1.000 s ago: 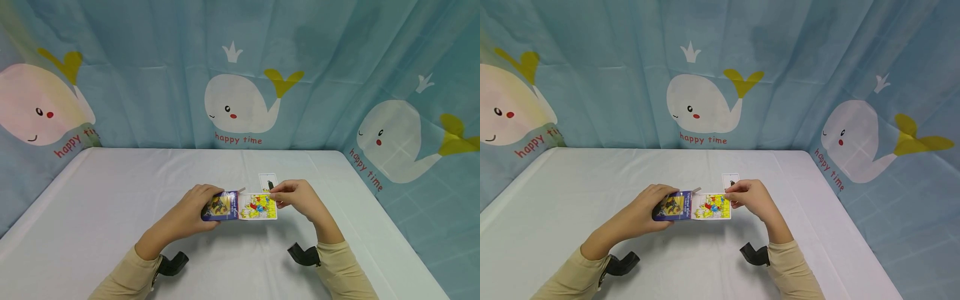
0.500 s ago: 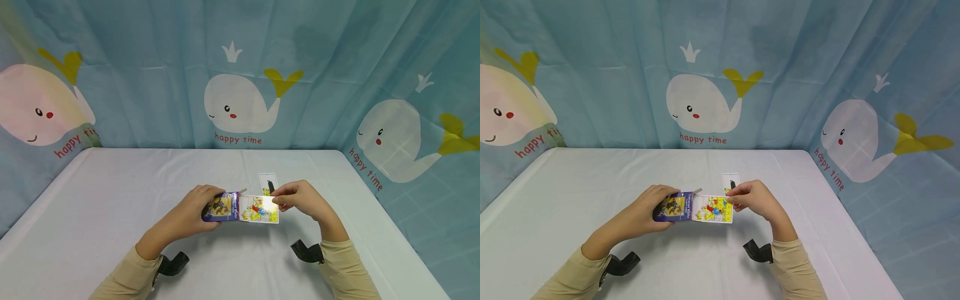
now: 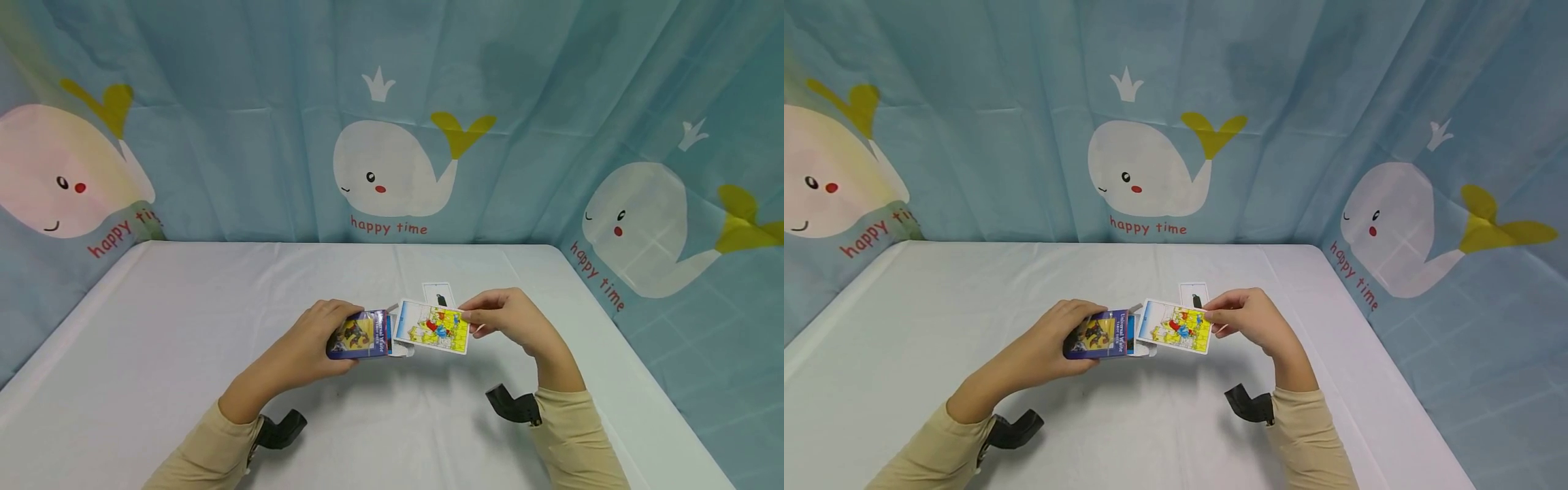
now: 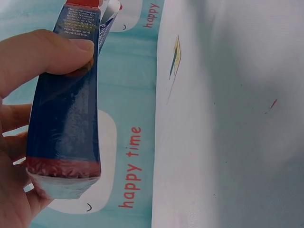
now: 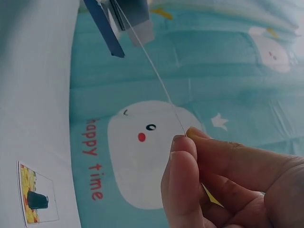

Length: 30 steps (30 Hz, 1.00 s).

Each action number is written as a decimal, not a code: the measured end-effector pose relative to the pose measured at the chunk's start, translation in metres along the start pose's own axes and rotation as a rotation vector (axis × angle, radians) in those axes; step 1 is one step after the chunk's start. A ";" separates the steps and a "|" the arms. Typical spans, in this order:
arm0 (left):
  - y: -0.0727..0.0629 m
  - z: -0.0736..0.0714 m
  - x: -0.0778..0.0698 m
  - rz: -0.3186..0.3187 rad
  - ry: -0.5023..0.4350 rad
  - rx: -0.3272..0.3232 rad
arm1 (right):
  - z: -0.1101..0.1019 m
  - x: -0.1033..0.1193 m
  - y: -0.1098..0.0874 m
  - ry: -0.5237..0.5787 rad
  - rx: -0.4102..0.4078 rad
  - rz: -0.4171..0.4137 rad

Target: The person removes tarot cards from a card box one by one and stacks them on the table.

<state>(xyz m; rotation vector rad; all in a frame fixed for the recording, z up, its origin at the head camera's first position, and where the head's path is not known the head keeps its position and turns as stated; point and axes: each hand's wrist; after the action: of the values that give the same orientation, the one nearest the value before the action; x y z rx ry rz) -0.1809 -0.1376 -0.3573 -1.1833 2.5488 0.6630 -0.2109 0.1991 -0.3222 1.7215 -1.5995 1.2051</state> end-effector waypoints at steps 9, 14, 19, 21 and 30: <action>0.000 0.000 0.000 -0.003 -0.001 0.001 | -0.002 -0.003 0.003 0.073 -0.057 0.020; 0.000 0.000 -0.001 -0.003 -0.001 0.000 | 0.000 -0.007 0.008 0.142 -0.130 0.045; 0.000 0.000 -0.001 0.002 0.001 -0.001 | 0.004 -0.016 0.019 0.224 -0.192 0.103; 0.001 0.000 -0.001 0.004 0.000 0.000 | 0.007 -0.020 0.023 0.254 -0.207 0.130; 0.001 0.001 -0.001 -0.001 -0.003 0.008 | 0.022 -0.036 0.042 0.390 -0.226 0.205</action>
<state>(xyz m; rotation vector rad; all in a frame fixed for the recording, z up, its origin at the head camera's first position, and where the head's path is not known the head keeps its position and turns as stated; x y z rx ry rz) -0.1804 -0.1358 -0.3574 -1.1801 2.5455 0.6534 -0.2427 0.1923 -0.3722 1.1231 -1.6206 1.3034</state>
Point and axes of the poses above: each hand's wrist, its own y-axis towards the middle knuckle, its own z-axis out of the palm, x = y × z, and after that the axes turned 5 degrees about z, right-handed
